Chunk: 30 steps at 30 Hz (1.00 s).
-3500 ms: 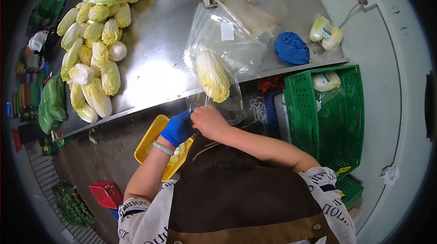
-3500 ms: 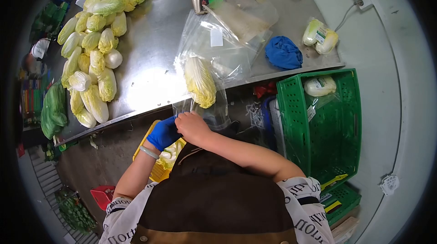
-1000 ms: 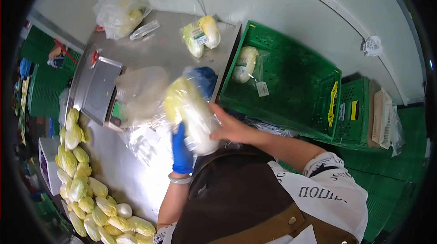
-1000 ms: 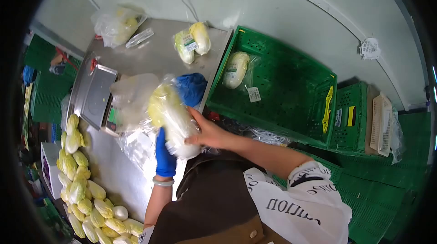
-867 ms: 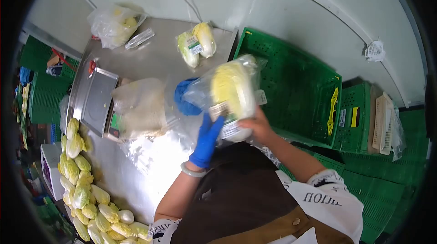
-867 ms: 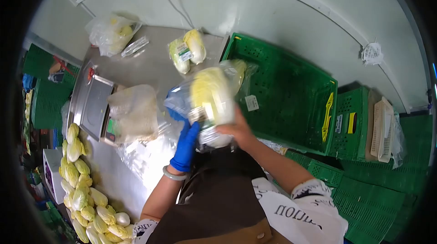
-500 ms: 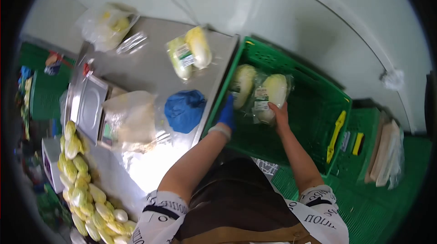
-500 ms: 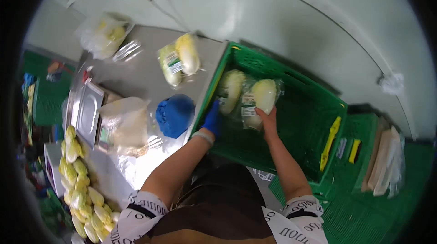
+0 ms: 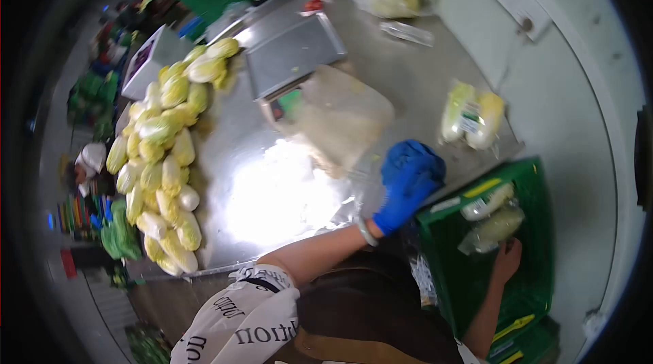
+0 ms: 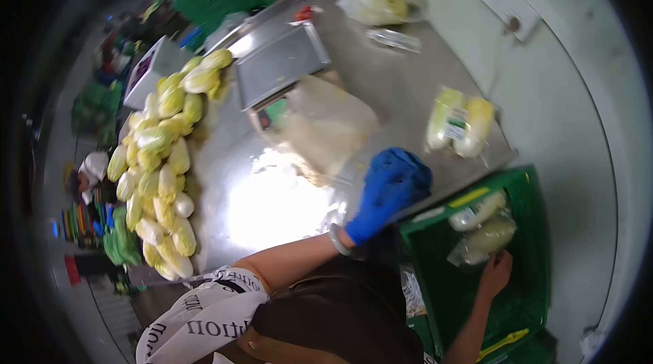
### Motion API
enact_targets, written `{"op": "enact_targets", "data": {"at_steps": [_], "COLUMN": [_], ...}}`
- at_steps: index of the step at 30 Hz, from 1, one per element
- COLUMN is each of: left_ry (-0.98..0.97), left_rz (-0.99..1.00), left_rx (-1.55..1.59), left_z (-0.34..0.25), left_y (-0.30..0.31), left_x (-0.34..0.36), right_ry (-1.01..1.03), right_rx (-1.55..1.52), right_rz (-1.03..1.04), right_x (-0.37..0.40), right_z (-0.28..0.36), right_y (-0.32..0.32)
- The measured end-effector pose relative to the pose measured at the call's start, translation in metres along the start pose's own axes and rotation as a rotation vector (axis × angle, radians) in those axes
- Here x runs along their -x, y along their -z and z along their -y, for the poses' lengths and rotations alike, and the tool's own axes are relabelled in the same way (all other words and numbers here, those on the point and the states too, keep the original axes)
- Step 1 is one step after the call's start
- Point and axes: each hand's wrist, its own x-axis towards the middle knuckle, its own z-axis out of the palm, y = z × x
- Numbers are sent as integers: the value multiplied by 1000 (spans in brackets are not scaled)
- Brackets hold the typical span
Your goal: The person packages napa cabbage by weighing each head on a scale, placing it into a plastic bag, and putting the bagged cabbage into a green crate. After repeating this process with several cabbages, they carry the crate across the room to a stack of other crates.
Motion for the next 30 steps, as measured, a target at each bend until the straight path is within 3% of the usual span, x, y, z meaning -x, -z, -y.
{"op": "enact_targets", "data": {"at_steps": [2,3,5,6,7,8,10,13,16,18,22,25,27,29,30], "left_ry": [207,212,304,281,171,183,207,298,386,345,358,258,185,219,107], "left_rz": [-266,-403,-520,-541,-559,-577,-609,-629,-551,-507,-326,-230,-229,-208,-293], "left_rx": [-50,-19,-293,-421,-632,-769,-986,-1232,-1528,-1620,-1835,-1974,-1926,-1791,-1706], "left_z": [35,65,89,102,108,103,95,59,48,59,73,104,122,110,94], "left_y": [79,117,193,230,267,298,364,462,563,625,709,763,788,794,791], "left_x": [11,21,48,64,78,89,107,118,124,124,106,94,87,78,73], "right_ry": [92,133,659,745,854,1019,1108,1183,1082,1180,1060,1201,1323,1122,1019], "right_rx": [-290,-430,-475,-477,-369,-223,-2,240,354,126,161,-200,-286,-354,-389], "right_rz": [154,233,205,336,454,417,382,55,631,477,863,927,891,1071,1158], "right_x": [9,17,40,53,68,80,100,93,81,112,183,219,228,226,222], "right_z": [106,158,246,297,337,370,432,473,505,511,544,550,574,593,603], "right_y": [24,26,-3,-13,-32,-58,-89,-173,-187,-172,-118,-120,-112,-119,-124]}}
